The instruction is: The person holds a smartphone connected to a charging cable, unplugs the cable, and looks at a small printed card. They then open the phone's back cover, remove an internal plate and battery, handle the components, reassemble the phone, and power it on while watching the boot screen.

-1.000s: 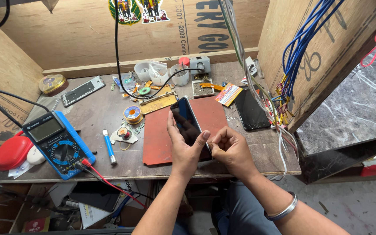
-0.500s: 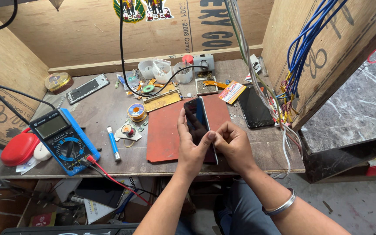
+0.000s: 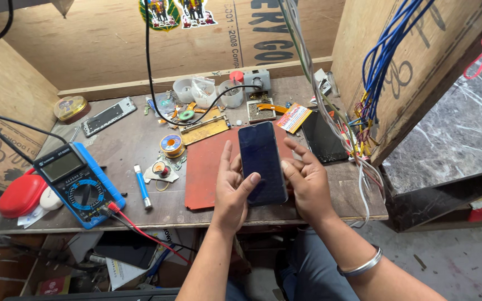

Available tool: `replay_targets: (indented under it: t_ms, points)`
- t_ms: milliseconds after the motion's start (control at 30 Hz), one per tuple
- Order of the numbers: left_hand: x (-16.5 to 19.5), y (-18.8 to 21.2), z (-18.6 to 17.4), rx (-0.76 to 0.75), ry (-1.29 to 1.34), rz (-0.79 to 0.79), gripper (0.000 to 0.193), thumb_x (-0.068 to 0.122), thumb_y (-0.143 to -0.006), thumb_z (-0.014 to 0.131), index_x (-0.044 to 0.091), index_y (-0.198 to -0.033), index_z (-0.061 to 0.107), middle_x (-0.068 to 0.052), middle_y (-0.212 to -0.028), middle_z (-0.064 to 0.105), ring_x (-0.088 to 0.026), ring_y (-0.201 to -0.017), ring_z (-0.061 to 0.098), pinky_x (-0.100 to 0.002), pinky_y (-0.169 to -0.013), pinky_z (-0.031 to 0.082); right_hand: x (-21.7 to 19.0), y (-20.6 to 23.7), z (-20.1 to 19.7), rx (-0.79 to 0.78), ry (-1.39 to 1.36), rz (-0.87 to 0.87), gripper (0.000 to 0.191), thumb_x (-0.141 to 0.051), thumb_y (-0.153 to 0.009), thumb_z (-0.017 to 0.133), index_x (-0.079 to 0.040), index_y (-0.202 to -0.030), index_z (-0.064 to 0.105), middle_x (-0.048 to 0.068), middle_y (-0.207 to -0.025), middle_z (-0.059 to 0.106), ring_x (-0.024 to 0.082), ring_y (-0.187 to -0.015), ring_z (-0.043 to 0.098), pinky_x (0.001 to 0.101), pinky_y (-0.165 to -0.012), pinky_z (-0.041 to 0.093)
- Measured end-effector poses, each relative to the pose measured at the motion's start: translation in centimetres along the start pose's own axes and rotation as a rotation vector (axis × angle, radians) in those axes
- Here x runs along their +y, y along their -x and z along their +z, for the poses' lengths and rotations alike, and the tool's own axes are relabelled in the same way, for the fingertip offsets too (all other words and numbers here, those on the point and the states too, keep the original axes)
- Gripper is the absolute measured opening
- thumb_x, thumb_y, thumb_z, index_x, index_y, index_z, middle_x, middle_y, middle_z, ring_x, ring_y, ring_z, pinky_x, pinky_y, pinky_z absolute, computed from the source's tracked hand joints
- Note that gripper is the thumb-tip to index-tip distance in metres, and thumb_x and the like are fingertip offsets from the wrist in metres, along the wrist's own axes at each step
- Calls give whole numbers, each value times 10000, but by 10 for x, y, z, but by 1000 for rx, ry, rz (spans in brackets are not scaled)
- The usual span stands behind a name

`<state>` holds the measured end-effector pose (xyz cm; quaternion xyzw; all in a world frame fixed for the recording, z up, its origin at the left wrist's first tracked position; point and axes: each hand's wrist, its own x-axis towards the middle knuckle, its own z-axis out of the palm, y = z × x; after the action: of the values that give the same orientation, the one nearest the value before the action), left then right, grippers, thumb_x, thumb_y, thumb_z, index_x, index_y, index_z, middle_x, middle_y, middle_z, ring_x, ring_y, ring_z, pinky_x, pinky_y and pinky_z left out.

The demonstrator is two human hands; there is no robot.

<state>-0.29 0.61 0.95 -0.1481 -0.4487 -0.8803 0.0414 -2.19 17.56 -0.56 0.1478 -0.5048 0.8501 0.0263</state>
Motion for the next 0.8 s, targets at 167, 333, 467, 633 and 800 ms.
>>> replay_targets:
  t_ms: [167, 333, 467, 633, 800]
  points:
    - [-2, -2, 4, -93, -133, 19, 1029, -51, -840, 745, 24, -1653, 119, -191, -1542, 470, -235, -1333, 548, -378, -1133, 462, 2, -4, -3, 107, -145, -3, 476, -60, -1022, 536, -8, -1481, 422, 161, -1187, 725, 127, -1051, 708, 258, -919, 578]
    - [3, 0, 5, -76, -92, 11, 967, -66, -827, 671, 49, -1642, 163, -139, -1582, 440, -212, -1375, 526, -376, -1148, 446, -1, 0, -2, 13, -177, 31, 451, -148, -1083, 542, 70, -1472, 477, 169, -1232, 705, 180, -1034, 704, 317, -886, 576]
    - [8, 3, 0, -78, 20, -42, 883, -30, -789, 595, 15, -1616, 287, -159, -1520, 507, -241, -1331, 564, -406, -1121, 467, -9, 0, -1, -40, -245, 74, 540, -347, -1066, 501, -18, -1490, 438, 150, -1205, 694, 175, -950, 698, 328, -790, 591]
    - [4, 6, -8, -246, -215, -59, 781, -10, -825, 614, -54, -1584, 437, -213, -1456, 594, -236, -1306, 602, -349, -1148, 457, -12, -2, -1, 68, -212, 61, 558, -299, -1017, 533, -37, -1499, 431, 77, -1238, 650, 134, -1108, 665, 293, -952, 566]
    - [1, 7, -9, -165, -78, -104, 711, 41, -887, 634, 6, -1569, 437, -277, -1374, 599, -249, -1209, 651, -385, -1085, 497, -5, -6, -6, 133, -197, 11, 513, -135, -1025, 614, -10, -1501, 467, 79, -1197, 640, 150, -1068, 641, 319, -967, 536]
